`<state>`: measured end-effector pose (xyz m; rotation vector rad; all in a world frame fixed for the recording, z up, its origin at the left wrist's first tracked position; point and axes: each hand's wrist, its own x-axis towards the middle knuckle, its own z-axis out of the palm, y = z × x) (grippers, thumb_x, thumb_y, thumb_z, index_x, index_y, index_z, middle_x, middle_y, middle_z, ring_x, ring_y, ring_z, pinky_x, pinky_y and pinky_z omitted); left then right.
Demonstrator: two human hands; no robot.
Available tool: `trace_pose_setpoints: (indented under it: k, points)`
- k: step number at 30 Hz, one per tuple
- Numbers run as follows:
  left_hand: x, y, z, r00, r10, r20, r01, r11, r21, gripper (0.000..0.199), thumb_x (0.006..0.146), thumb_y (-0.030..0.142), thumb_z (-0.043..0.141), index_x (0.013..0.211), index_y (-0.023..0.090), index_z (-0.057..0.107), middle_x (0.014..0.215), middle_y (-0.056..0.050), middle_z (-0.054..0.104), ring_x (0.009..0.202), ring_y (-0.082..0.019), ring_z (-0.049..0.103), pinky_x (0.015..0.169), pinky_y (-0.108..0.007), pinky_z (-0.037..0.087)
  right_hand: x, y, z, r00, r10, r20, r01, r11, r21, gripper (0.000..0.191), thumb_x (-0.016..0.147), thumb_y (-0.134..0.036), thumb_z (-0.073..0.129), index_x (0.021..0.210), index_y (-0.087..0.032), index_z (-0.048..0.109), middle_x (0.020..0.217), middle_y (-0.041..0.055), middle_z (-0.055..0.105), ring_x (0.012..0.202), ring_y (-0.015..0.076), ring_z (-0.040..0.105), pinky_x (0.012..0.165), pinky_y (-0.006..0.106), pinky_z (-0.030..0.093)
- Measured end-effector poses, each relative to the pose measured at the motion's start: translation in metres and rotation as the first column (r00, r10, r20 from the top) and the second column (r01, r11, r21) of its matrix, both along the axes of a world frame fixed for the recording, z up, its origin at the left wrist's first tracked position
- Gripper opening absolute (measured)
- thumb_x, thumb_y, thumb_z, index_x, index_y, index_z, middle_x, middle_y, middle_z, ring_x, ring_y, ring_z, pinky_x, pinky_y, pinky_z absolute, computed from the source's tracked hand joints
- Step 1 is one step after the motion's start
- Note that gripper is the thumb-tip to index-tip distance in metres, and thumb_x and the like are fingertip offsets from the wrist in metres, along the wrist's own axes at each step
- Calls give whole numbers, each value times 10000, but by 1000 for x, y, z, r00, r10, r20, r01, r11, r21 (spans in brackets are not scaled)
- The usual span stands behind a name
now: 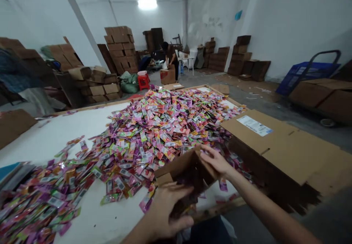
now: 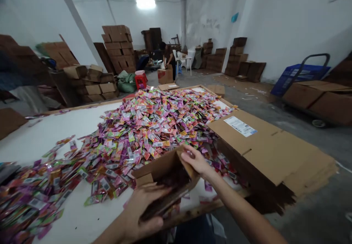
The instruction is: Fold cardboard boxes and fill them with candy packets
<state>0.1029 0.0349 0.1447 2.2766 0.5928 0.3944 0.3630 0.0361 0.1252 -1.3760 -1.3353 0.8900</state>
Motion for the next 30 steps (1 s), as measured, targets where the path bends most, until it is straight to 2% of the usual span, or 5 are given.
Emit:
trace_pose_setpoints:
  k: [8,16,22,26,30]
  points:
    - [-8,18,3,937,329,121,-235,844,-482,899,808,510,529,1496,121,100,947,-78,702,802,-224,629,756,-319,476,-58,-54,-4,720,-42,692,-280,896,345,654,777,-443,653,1374,-256,465,1405,125,458,1326,334,380,1090,549,296]
    - [13,3,-4,994,101,41,-96,989,-116,547,778,682,443,724,171,630,596,-6,539,568,-144,474,542,-266,316,-21,-28,1,750,-492,442,16,681,732,665,723,-553,663,1266,-199,512,1055,118,560,955,288,550,810,435,460]
    - [24,1,-16,965,99,243,-110,993,32,468,791,630,490,781,184,632,585,5,554,538,-133,519,507,-255,334,4,-18,53,533,77,843,-246,967,67,597,582,-700,715,930,-216,721,870,109,688,901,303,565,827,448,405]
    - [26,-15,-7,793,348,500,-446,891,86,344,812,357,604,1126,229,545,650,41,629,566,-120,616,551,-216,471,1,6,72,282,335,899,-244,931,-271,504,569,-684,728,657,-187,720,676,115,668,871,335,586,862,479,365]
    - [36,11,46,799,429,421,-585,715,382,396,757,350,656,1117,227,545,978,-68,706,883,-214,671,795,-342,522,4,30,55,370,457,809,-327,879,-347,476,627,-637,703,740,-174,686,719,84,667,741,269,614,758,379,431]
